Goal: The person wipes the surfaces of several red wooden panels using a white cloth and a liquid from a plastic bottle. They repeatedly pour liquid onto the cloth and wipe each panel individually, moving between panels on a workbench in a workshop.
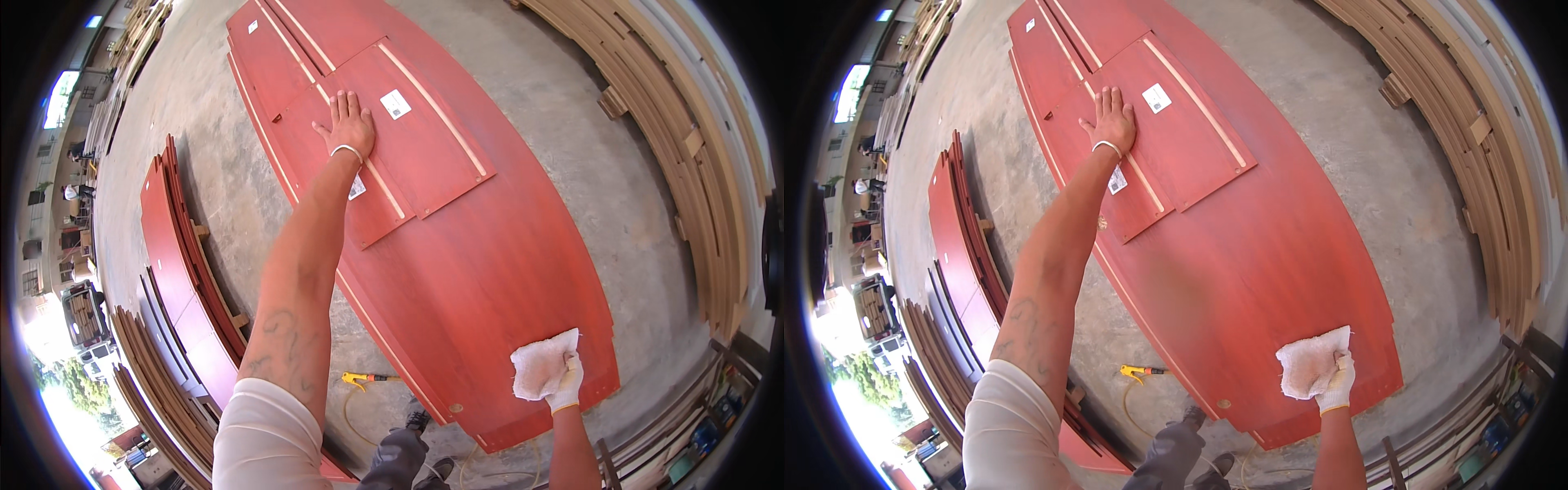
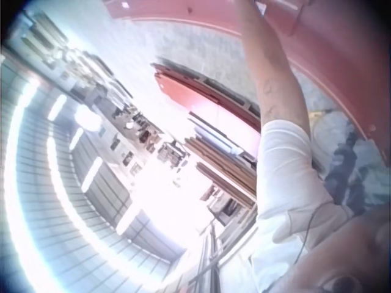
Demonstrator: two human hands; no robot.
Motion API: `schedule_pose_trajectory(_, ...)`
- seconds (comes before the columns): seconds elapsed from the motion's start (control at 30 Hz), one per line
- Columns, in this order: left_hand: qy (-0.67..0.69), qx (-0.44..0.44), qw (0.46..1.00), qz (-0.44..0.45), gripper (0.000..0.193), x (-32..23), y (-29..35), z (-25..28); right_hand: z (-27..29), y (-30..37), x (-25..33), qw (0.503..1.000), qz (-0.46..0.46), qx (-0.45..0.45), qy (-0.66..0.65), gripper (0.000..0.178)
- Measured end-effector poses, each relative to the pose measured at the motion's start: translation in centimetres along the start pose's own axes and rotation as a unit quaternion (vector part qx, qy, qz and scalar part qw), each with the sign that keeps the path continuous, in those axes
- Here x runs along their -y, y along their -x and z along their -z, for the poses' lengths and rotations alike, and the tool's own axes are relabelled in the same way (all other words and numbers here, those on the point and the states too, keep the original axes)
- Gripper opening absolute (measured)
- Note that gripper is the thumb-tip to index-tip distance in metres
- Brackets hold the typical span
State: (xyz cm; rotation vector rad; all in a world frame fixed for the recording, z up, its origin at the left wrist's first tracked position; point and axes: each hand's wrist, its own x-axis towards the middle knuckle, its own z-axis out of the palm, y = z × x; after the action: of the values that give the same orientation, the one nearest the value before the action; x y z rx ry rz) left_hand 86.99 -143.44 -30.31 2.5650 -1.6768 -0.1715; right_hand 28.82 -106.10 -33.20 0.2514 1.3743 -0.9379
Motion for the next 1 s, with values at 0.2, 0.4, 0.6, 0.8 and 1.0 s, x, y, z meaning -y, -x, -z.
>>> schedule_pose_trajectory(0.2, -0.008, 0.027, 0.998, 0.057, 0.07, -5.6, 11.5, -0.8, -0.3, 0.4, 0.5, 1.0, 0.004, 0.016, -0.013, 0.041)
schedule_pose_trajectory(0.4, -0.024, 0.015, 0.997, 0.069, 0.067, -4.8, 10.4, -1.2, -0.4, 0.1, 0.2, 0.999, -0.001, 0.042, -0.027, 0.038)
schedule_pose_trajectory(0.6, 0.004, 0.037, 0.995, 0.09, 0.067, -5.1, 9.9, -0.9, -3.0, 1.7, 0.8, 0.999, 0.007, 0.035, -0.02, 0.032)
schedule_pose_trajectory(0.8, 0.016, 0.062, 0.992, 0.111, 0.066, -6.4, 10.0, 0.6, -2.8, 1.8, 0.9, 0.999, 0.0, 0.041, -0.035, 0.032)
schedule_pose_trajectory(1.0, 0.041, 0.03, 0.998, 0.021, 0.066, -5.9, 15.4, 0.0, -2.7, 0.9, 0.3, 0.998, -0.005, 0.052, -0.044, 0.03)
